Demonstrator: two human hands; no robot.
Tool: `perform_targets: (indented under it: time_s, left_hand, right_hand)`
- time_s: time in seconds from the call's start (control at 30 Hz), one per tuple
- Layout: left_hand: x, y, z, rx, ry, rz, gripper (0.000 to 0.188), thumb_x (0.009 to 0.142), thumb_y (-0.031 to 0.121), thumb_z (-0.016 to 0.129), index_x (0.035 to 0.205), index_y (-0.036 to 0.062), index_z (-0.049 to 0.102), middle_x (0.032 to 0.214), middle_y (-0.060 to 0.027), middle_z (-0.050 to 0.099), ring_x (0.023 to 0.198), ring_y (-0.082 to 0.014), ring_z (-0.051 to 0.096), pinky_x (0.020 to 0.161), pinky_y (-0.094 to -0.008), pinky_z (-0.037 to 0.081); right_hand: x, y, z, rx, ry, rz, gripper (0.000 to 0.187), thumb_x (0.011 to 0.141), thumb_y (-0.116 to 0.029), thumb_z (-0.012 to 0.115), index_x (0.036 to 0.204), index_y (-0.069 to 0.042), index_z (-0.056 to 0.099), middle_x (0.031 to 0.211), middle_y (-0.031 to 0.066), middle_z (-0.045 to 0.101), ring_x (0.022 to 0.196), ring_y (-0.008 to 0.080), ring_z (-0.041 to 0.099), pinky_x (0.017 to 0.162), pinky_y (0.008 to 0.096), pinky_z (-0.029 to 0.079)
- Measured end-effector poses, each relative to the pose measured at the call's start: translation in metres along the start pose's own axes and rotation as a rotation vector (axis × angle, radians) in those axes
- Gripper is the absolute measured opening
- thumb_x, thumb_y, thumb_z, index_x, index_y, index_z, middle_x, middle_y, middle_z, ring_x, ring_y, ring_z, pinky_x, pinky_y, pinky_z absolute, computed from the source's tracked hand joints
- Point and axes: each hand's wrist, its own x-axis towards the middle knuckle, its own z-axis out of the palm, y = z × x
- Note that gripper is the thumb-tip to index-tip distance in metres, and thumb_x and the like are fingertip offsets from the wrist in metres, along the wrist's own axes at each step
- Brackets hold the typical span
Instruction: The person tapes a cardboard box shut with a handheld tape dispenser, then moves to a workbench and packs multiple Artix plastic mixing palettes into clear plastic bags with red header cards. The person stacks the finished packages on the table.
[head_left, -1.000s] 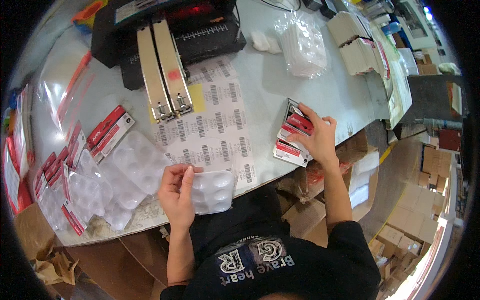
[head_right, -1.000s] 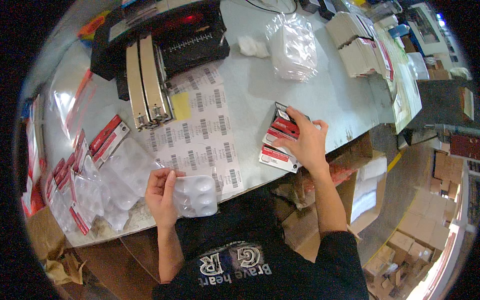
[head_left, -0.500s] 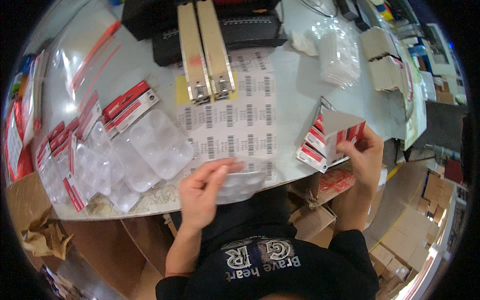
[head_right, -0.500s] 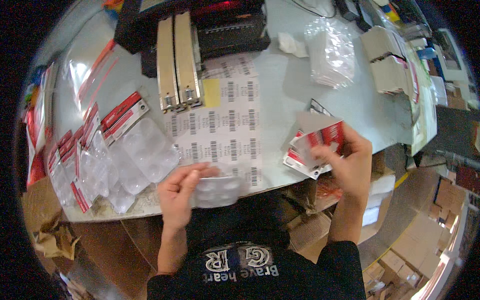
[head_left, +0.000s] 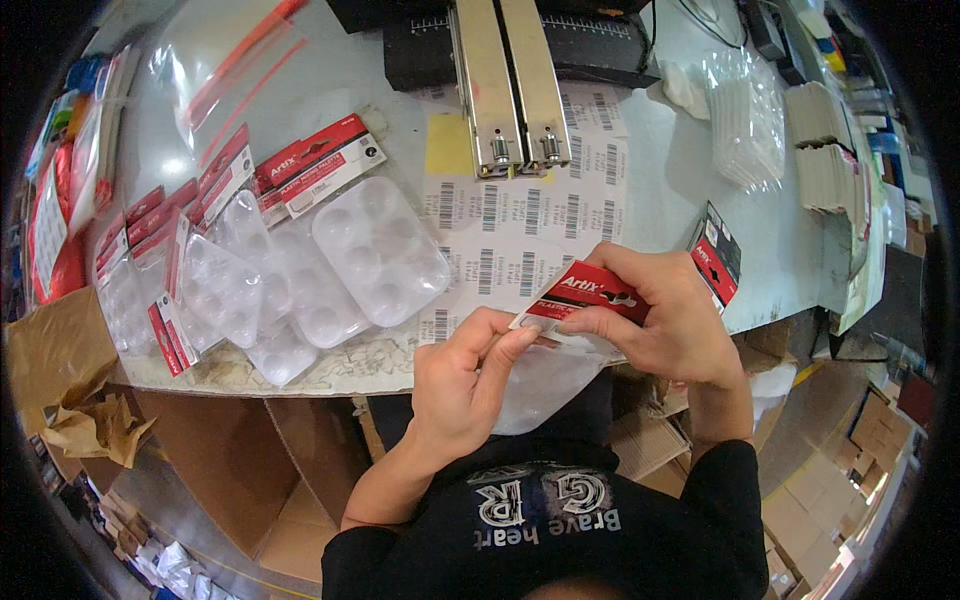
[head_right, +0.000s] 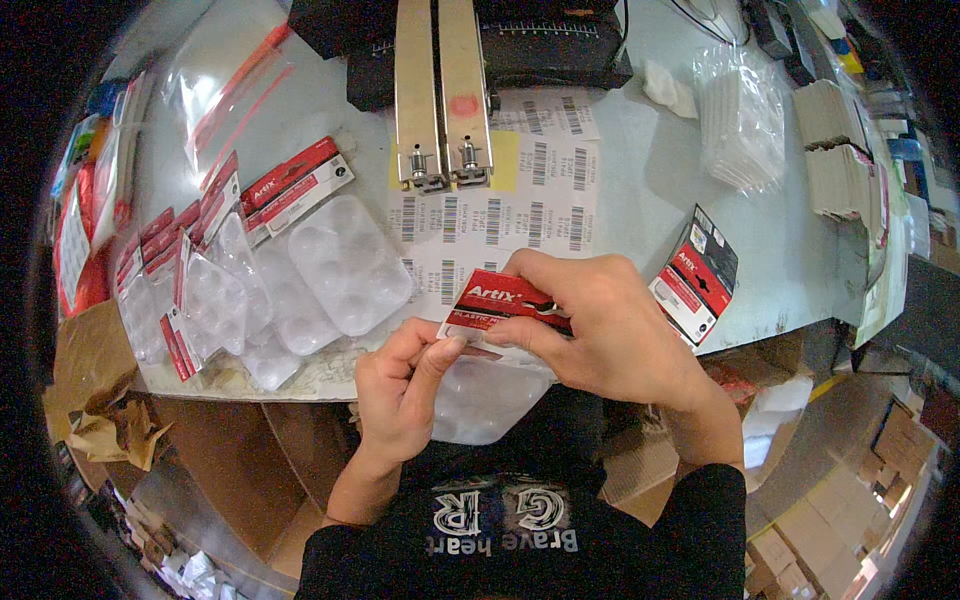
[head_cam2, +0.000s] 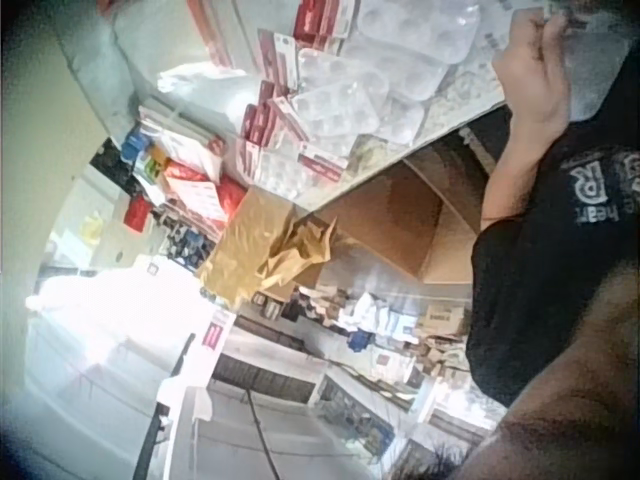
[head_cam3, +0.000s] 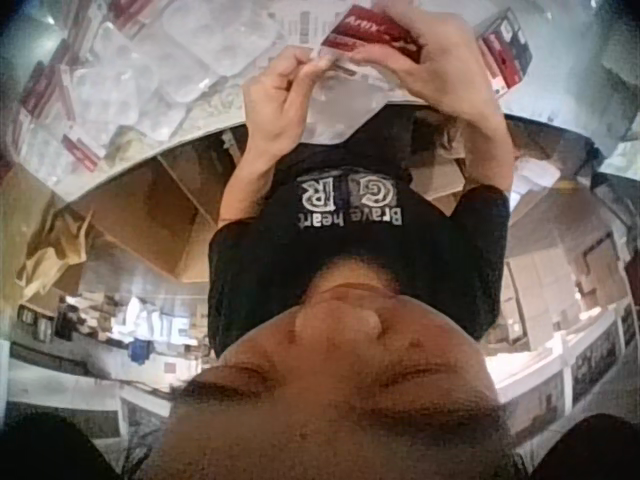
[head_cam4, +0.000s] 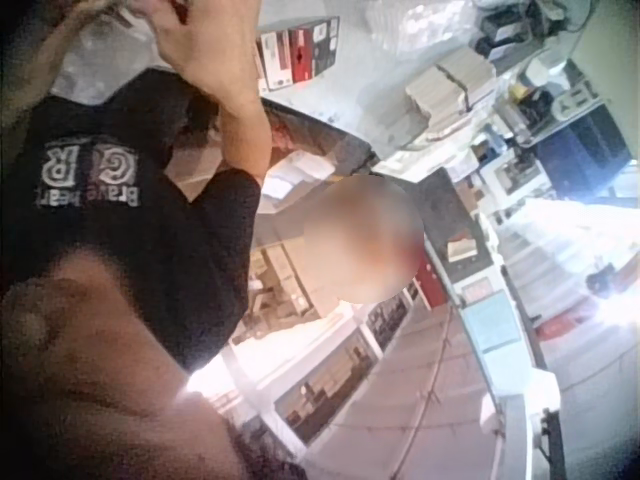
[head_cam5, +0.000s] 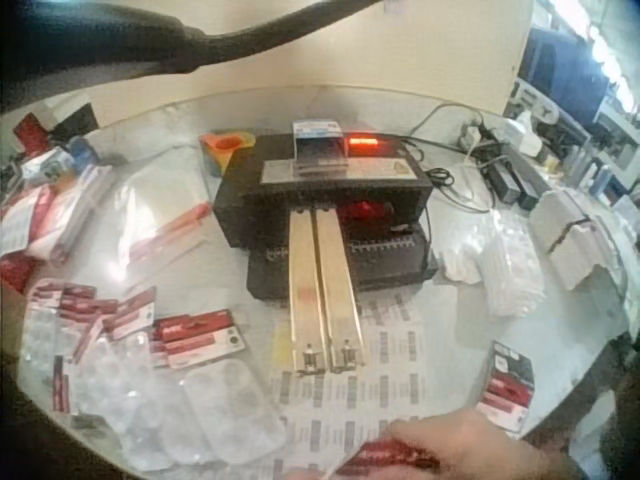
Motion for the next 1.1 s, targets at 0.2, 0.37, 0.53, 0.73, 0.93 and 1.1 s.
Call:
perform_targets:
  time_s: [0.2,0.37,0.53,0.73,0.93,1.1]
  left_hand:
    - [-0.001,-0.002,-0.001,0.102,0.096,0.133,0.015,0.093,0.014,0.058,0.090,0.0016,0.065,0.067,-0.0039,0.063,0.055,-0.0055,0.051,0.053,-0.0221,0.042]
    - [0.004,-0.013,-0.006,-0.138,0.407,0.027,0.019,0.095,0.013,0.055,0.091,-0.0031,0.064,0.072,-0.0005,0.061,0.066,-0.0047,0.048,0.060,-0.0199,0.041]
    - [0.008,-0.023,-0.003,-0.169,0.426,0.025,0.021,0.096,0.013,0.054,0.092,-0.0051,0.064,0.078,-0.0011,0.062,0.072,-0.0049,0.049,0.065,-0.0187,0.040]
    - [0.007,-0.026,-0.005,-0.138,0.410,-0.018,0.023,0.097,0.015,0.051,0.091,-0.0049,0.062,0.077,0.0004,0.060,0.071,-0.0047,0.046,0.064,-0.0190,0.038]
    - [0.005,-0.007,-0.004,-0.156,0.363,0.022,0.023,0.099,0.016,0.044,0.088,-0.0010,0.055,0.073,0.0011,0.052,0.070,-0.0048,0.041,0.064,-0.0214,0.036]
    - [0.064,-0.023,-0.007,0.043,0.463,0.137,0.029,0.100,0.022,0.041,0.084,-0.0001,0.052,0.069,-0.0016,0.049,0.067,-0.0086,0.039,0.063,-0.0242,0.036]
  right_hand:
    - [0.005,0.010,-0.006,0.017,-0.012,-0.023,0.034,0.071,-0.021,0.080,0.090,0.000,0.060,0.069,0.0101,0.061,0.059,0.0199,0.056,0.056,0.0293,0.045]
    - [-0.002,0.026,-0.002,0.314,0.037,0.249,0.024,0.076,-0.016,0.077,0.086,0.004,0.069,0.072,0.0062,0.065,0.060,0.0104,0.059,0.054,0.0241,0.046]
    - [-0.012,0.037,0.009,0.643,-0.015,0.444,0.017,0.084,-0.012,0.069,0.088,0.005,0.070,0.073,0.0085,0.067,0.060,0.0107,0.063,0.052,0.0217,0.047]
    - [-0.015,0.040,0.020,0.824,0.080,0.395,0.010,0.082,-0.005,0.066,0.083,0.005,0.064,0.068,0.0075,0.063,0.053,0.0113,0.061,0.046,0.0206,0.044]
    - [-0.016,0.032,0.033,0.983,0.043,0.429,0.012,0.084,-0.007,0.061,0.076,0.000,0.056,0.059,0.0037,0.054,0.046,0.0091,0.052,0.044,0.0208,0.042]
    - [0.031,0.050,0.048,1.129,0.369,0.396,0.012,0.087,-0.010,0.058,0.081,0.000,0.059,0.063,0.0023,0.054,0.050,0.0095,0.049,0.047,0.0205,0.039]
